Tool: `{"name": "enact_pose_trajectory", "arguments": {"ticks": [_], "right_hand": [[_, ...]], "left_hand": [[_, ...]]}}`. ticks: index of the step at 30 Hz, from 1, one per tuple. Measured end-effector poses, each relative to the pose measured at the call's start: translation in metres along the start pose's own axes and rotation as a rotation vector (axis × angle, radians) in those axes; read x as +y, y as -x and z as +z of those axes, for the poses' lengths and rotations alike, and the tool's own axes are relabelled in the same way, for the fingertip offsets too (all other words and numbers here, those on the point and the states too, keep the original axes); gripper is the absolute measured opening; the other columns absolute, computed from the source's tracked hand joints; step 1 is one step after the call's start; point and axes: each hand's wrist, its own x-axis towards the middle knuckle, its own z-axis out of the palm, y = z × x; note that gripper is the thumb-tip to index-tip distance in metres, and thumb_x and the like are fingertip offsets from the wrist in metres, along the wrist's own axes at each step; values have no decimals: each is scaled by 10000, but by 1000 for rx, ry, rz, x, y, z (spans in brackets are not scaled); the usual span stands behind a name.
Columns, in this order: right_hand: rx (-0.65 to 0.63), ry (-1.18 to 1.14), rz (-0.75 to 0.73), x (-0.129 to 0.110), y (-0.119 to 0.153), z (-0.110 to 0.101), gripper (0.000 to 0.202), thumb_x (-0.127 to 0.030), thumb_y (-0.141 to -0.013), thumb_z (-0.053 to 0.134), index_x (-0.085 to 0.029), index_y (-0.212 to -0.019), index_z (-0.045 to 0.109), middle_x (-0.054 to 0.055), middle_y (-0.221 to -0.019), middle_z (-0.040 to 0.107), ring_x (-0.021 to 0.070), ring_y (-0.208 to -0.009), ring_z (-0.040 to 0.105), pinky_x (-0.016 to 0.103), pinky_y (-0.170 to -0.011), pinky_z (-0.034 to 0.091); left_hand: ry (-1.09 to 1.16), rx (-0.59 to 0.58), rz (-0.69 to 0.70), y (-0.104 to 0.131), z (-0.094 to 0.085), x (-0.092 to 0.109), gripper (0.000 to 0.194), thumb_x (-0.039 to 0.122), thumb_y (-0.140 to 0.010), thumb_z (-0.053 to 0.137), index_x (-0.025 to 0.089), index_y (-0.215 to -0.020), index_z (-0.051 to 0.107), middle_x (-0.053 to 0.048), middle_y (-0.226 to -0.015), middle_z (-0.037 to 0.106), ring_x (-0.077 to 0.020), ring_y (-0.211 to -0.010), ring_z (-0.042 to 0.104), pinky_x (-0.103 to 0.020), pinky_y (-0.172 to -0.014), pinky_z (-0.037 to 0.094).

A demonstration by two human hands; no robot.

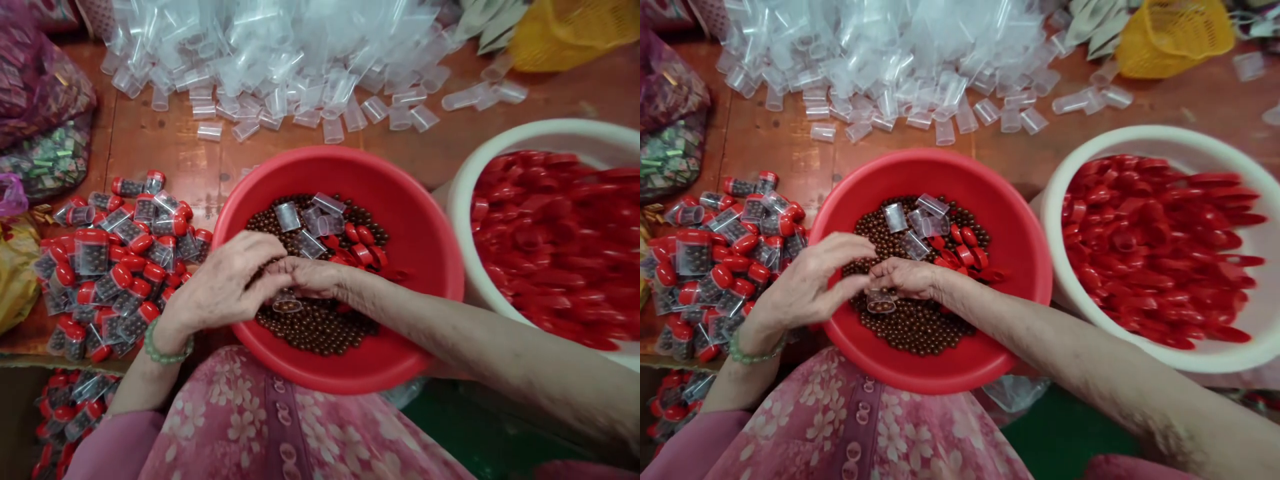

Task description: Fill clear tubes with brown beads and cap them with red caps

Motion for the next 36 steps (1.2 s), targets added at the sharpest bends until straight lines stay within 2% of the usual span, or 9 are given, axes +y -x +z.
{"name": "enact_pose_trajectory", "arguments": {"ticks": [2, 4, 8, 11, 15, 18, 22, 28, 36], "right_hand": [[10, -67, -27, -7, 3, 1, 302, -377, -618, 778, -158, -684, 581, -19, -619, 588, 92, -565, 543, 239, -568, 456], [20, -116, -59, -14, 8, 4, 311, -372, -611, 784, -159, -688, 571, -31, -617, 569, 78, -538, 522, 222, -534, 443], [77, -177, -144, -23, 18, 10, 360, -388, -574, 808, -151, -733, 589, -35, -646, 572, 69, -548, 526, 206, -534, 449], [124, -149, -195, -27, 30, 13, 363, -442, -660, 755, -150, -823, 614, -6, -719, 620, 95, -598, 571, 235, -577, 487], [288, 396, -318, -27, 50, 24, 232, -374, -887, 544, -163, -847, 630, 40, -834, 679, 168, -795, 636, 323, -776, 512], [449, 877, -400, -20, 63, 40, 183, -230, -930, 471, -174, -915, 645, 74, -968, 691, 194, -954, 624, 352, -899, 471], [546, 1255, -284, -15, 76, 41, 170, -161, -914, 484, -143, -962, 647, 121, -982, 677, 218, -957, 611, 349, -878, 467], [895, 1577, -46, -33, 75, 7, 156, -198, -904, 502, -123, -970, 621, 146, -958, 660, 259, -917, 610, 346, -816, 460], [844, 1462, 112, -40, 69, -20, 154, -170, -875, 515, -156, -1003, 599, 105, -957, 697, 216, -859, 655, 276, -724, 438]], "left_hand": [[7, -163, 35, 6, -2, 6, 451, 328, -833, 664, 157, -1237, 558, -145, -1309, 576, -251, -1239, 527, -411, -1036, 469], [-63, -227, 33, 8, 1, 9, 557, 305, -792, 714, 160, -1299, 535, -156, -1401, 507, -298, -1329, 439, -472, -1089, 418], [-94, -165, -2, 2, 13, 11, 274, 210, -884, 593, 210, -1149, 658, -106, -1340, 574, -264, -1294, 486, -481, -1094, 411], [53, -65, -7, -1, 14, 13, 201, 183, -901, 560, 204, -1058, 684, -102, -1314, 598, -222, -1241, 547, -419, -1062, 453], [193, 36, -64, 3, 11, 16, 191, 152, -908, 534, 169, -1066, 640, -122, -1255, 634, -184, -1150, 616, -342, -1004, 497], [210, 45, -59, 5, 13, 17, 202, 140, -907, 531, 150, -1084, 627, -111, -1150, 684, -159, -1067, 647, -283, -950, 518], [222, 73, -76, 3, 15, 16, 225, 135, -896, 551, 141, -1105, 633, -85, -1102, 704, -139, -1019, 658, -237, -924, 513], [231, 92, -151, -2, 19, 16, 198, 173, -898, 559, 134, -1073, 642, -67, -1018, 716, -129, -919, 662, -225, -851, 507], [342, 132, -242, -2, 19, 13, 202, 203, -905, 543, 155, -1089, 612, -37, -966, 687, -117, -862, 627, -226, -795, 487]]}}
